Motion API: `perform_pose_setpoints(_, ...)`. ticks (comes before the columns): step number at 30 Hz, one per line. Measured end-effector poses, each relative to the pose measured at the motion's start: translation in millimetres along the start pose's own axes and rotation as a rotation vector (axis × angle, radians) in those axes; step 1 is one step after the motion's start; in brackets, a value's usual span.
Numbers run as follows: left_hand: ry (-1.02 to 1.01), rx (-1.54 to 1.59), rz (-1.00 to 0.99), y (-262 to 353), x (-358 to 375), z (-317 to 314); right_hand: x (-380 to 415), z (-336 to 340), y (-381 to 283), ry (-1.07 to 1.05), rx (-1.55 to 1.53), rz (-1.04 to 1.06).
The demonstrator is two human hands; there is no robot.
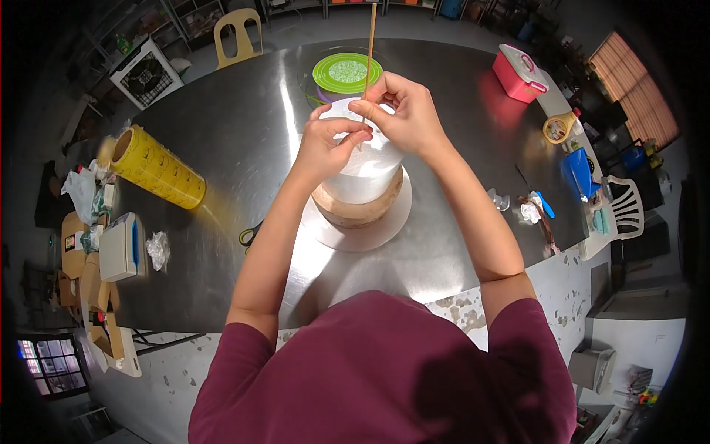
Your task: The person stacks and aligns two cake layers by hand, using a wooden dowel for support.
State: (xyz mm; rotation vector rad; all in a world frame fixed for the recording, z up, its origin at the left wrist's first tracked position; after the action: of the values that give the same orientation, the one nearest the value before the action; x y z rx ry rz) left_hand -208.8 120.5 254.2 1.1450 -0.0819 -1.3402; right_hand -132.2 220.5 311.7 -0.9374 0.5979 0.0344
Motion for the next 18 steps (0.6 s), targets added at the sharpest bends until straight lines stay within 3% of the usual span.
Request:
perform_pose_setpoints(7,-0.039,-0.04,-0.111,4,-1,-2,11,-4,-9,0.21,0.102,0.066)
perform_pose_setpoints(10,-0.061,-0.033,-0.147,0,-2,-5,14,-7,-9,0.235,0.17,0.002)
perform_pose_setpoints(13,0.013,-0.016,-0.178,1,-2,-2,14,-10,-10,0.266,0.227,-0.032)
perform_pose_setpoints(16,0.214,0.079,-0.079,4,1,9,14,-12,-12,0.253,0.263,-0.056)
perform_pose_setpoints(18,0.207,0.056,-0.063,2,0,8,9,-10,-14,0.19,0.278,-0.103)
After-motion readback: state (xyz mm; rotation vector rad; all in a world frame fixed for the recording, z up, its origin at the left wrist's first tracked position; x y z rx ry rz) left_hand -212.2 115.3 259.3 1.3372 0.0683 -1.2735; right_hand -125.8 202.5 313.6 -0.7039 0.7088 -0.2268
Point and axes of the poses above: each hand's wrist, its own x-axis away from the middle knuckle, its own z-axis out of the back of the hand, y = z × x, the point moved 6 cm from there along -x, towards the middle knuckle, and after that the axes turned 7 degrees about -y, right-handed, at the moved point
